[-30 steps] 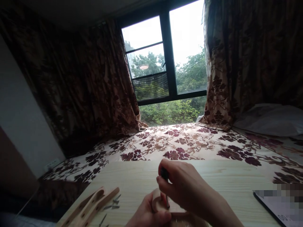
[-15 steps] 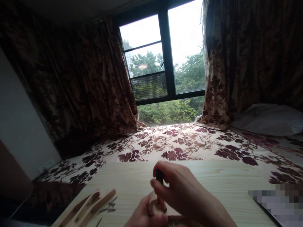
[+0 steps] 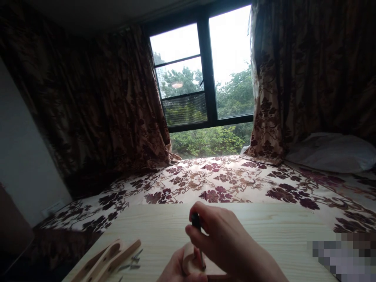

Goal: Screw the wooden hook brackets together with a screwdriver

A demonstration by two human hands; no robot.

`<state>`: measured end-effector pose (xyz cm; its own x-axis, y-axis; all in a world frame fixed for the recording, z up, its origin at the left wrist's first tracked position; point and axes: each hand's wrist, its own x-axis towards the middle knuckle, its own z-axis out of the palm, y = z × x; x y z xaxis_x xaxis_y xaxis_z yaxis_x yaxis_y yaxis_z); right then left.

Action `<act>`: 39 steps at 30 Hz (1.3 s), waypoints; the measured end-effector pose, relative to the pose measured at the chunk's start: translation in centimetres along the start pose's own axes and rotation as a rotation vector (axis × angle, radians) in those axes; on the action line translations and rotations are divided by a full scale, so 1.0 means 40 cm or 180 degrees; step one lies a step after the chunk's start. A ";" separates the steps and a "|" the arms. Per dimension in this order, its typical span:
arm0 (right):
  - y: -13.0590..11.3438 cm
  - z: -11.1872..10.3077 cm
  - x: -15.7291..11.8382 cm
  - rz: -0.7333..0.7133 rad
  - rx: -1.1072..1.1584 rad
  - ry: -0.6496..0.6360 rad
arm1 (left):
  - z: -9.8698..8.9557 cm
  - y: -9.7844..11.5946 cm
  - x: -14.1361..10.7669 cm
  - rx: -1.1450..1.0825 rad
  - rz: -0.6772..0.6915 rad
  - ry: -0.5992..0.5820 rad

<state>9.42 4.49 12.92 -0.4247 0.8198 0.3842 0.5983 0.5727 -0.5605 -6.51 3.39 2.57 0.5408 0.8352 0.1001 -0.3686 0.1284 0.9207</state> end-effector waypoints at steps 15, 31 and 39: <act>-0.011 -0.010 -0.007 0.0085 -0.0247 0.0060 | 0.000 0.001 -0.002 0.0055 0.0023 -0.0091; -0.004 -0.016 -0.015 0.0093 -0.0285 -0.0011 | -0.011 -0.001 0.002 0.0251 0.0224 -0.0074; 0.013 0.013 0.004 -0.0030 -0.0479 0.0162 | -0.017 -0.003 0.002 0.0381 0.0165 -0.0053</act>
<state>9.32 4.91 12.29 -0.3982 0.8115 0.4277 0.6910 0.5720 -0.4420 -6.94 3.79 2.19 0.5363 0.8299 0.1539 -0.3041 0.0198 0.9524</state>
